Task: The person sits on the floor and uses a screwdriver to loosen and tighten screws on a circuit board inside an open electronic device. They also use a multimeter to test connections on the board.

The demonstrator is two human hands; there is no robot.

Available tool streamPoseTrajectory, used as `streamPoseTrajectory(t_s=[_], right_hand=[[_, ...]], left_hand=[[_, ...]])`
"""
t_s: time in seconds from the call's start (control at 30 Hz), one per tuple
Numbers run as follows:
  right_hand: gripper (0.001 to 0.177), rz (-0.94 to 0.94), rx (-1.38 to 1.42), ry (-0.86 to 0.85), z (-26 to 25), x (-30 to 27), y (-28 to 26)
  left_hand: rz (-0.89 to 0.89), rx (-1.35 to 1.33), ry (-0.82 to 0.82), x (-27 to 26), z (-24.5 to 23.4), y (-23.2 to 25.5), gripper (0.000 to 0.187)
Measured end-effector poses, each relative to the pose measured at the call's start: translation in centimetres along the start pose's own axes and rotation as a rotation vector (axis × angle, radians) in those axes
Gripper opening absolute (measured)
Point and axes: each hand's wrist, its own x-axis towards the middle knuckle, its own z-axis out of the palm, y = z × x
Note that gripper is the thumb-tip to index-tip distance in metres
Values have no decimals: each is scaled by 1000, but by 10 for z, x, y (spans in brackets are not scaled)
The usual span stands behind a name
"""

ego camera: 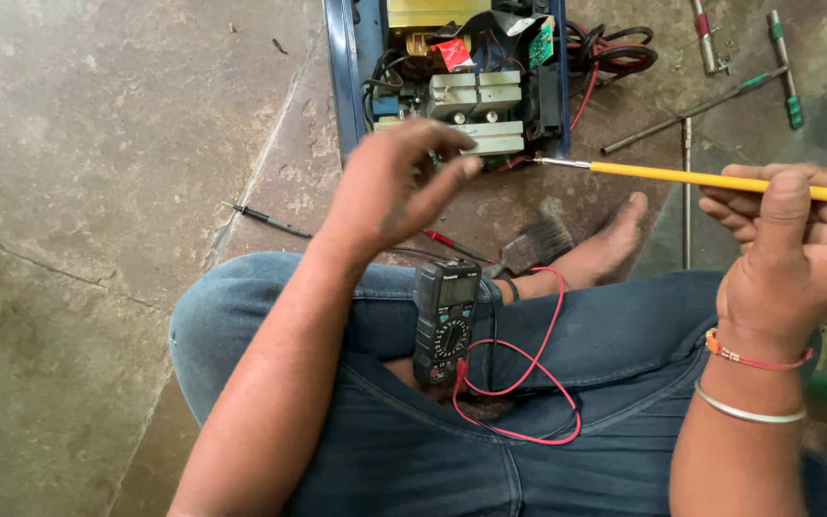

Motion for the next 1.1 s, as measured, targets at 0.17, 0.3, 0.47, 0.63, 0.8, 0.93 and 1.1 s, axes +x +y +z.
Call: streamPoseTrajectory(t_s=[0.17, 0.3, 0.47, 0.63, 0.8, 0.93, 1.1], right_hand=[[29, -4, -52, -20, -4, 4, -5], [29, -5, -91, -32, -10, 5, -8], [32, 4, -81, -35, -17, 11, -3], [34, -13, -132, -78, -13, 22, -7], [36, -28, -223, -123, 1, 34, -14], [36, -26, -251, -170, 7, 46, -17], [33, -22, -275, -197, 14, 56, -14]], left_hand=[[-1, 130, -302, 5, 39, -21, 35], [-64, 226, -435, 13, 70, -42, 59], [-23, 314, -464, 21, 98, -55, 73], [-5, 333, -442, 21, 101, -51, 79], [-22, 268, -443, 20, 99, -46, 85], [-172, 252, -589, 18, 106, -43, 87], [-160, 226, -667, 19, 104, -42, 104]])
